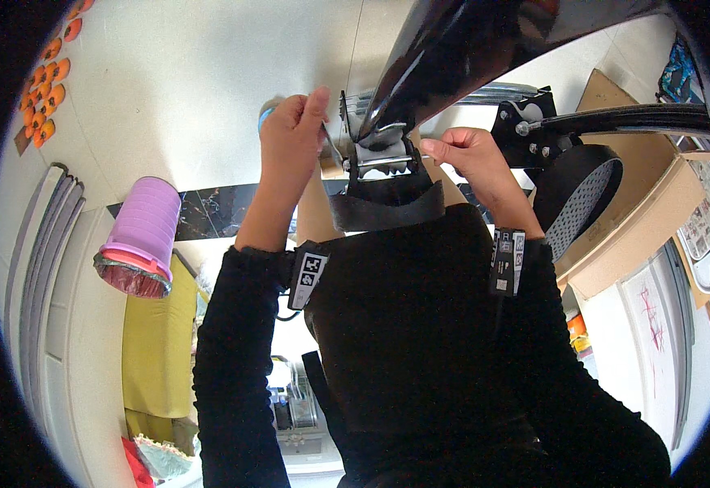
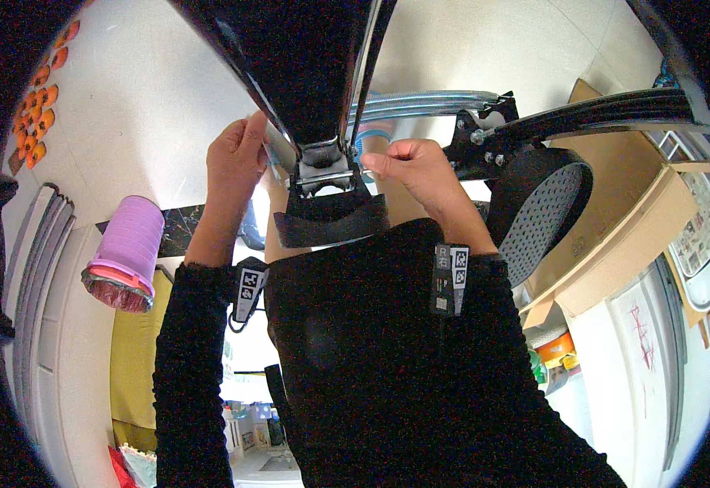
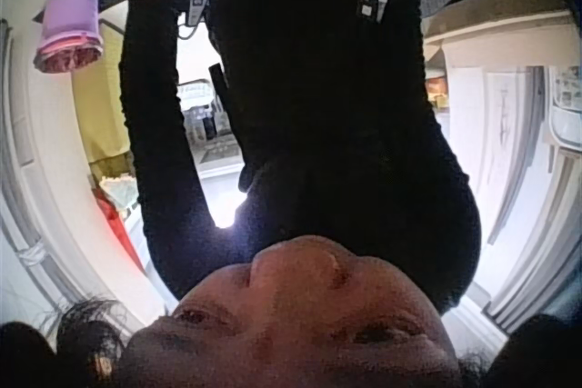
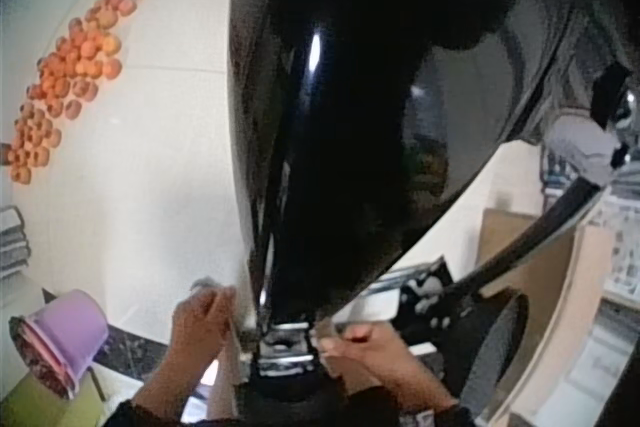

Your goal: The person assembles a black metal frame by attaching a perforated footrest plate and then threading a cable through a guide on the frame. The person uses both hands to align and secure the components.

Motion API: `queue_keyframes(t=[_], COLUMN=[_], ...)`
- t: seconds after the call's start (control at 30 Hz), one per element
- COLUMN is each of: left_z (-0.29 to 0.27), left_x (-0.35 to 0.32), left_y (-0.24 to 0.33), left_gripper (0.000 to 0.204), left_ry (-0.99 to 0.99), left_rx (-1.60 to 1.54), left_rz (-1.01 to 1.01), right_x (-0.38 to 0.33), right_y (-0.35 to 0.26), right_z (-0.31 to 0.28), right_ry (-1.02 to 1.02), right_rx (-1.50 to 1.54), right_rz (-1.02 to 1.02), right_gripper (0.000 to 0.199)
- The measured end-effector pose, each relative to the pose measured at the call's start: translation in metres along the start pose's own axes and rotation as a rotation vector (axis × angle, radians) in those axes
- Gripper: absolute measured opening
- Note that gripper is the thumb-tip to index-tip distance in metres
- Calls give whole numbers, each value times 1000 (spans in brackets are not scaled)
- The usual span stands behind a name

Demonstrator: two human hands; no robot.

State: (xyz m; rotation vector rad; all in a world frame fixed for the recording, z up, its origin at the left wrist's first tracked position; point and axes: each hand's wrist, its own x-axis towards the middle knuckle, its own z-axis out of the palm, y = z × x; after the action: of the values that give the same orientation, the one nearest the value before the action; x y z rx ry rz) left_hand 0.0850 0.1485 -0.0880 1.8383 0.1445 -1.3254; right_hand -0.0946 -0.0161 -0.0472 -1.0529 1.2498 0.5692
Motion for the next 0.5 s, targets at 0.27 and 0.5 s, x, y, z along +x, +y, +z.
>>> queue_keyframes(t=[0.27, 0.5], left_z=[10, 21], left_x=[-2, 4], left_y=[-2, -12], left_gripper=[40, 35], left_ry=[-34, -124], left_rx=[56, -49], left_rz=[47, 111], right_x=[-1, 0], right_y=[-2, 0], right_z=[0, 1], right_ry=[-21, -3], right_rx=[6, 2], right_rz=[2, 17], right_gripper=[25, 23])
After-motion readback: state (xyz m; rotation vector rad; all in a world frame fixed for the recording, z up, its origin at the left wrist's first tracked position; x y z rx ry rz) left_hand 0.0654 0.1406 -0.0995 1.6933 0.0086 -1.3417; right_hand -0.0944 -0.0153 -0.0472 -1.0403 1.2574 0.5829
